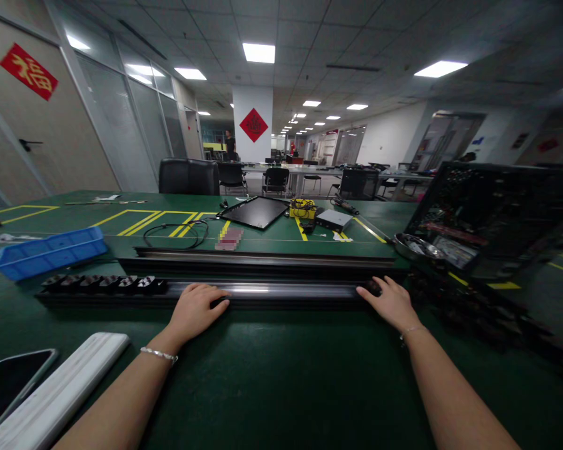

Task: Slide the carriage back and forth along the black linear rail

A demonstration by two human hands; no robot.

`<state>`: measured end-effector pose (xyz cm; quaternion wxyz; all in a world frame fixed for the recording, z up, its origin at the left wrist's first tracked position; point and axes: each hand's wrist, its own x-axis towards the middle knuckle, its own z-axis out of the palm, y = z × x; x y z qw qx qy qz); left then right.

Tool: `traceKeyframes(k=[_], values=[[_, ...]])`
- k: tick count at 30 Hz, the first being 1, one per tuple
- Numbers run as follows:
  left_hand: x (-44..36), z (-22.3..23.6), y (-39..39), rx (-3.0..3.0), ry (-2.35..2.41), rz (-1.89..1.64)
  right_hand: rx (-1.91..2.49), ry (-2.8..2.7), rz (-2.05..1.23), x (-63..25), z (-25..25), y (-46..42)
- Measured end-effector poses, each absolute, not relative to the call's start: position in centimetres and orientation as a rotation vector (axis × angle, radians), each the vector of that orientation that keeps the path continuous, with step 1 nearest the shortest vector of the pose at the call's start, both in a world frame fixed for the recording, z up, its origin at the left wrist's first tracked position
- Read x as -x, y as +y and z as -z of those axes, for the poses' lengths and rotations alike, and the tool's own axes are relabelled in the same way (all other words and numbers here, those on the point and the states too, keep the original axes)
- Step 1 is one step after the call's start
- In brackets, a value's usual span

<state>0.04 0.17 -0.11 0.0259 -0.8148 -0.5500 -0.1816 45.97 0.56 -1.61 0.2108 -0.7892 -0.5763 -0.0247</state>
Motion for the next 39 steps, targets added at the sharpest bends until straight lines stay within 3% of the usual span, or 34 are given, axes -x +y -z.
traceKeyframes(k=[4,39], values=[[0.00,0.17,0.23,2.522,-1.699,0.565,2.258,-1.540,0.186,-45.30,2.19,0.76],[0.07,0.25,0.21,2.508,-1.689,0.524,2.261,-1.475,0.072,-45.26,1.48,1.18]])
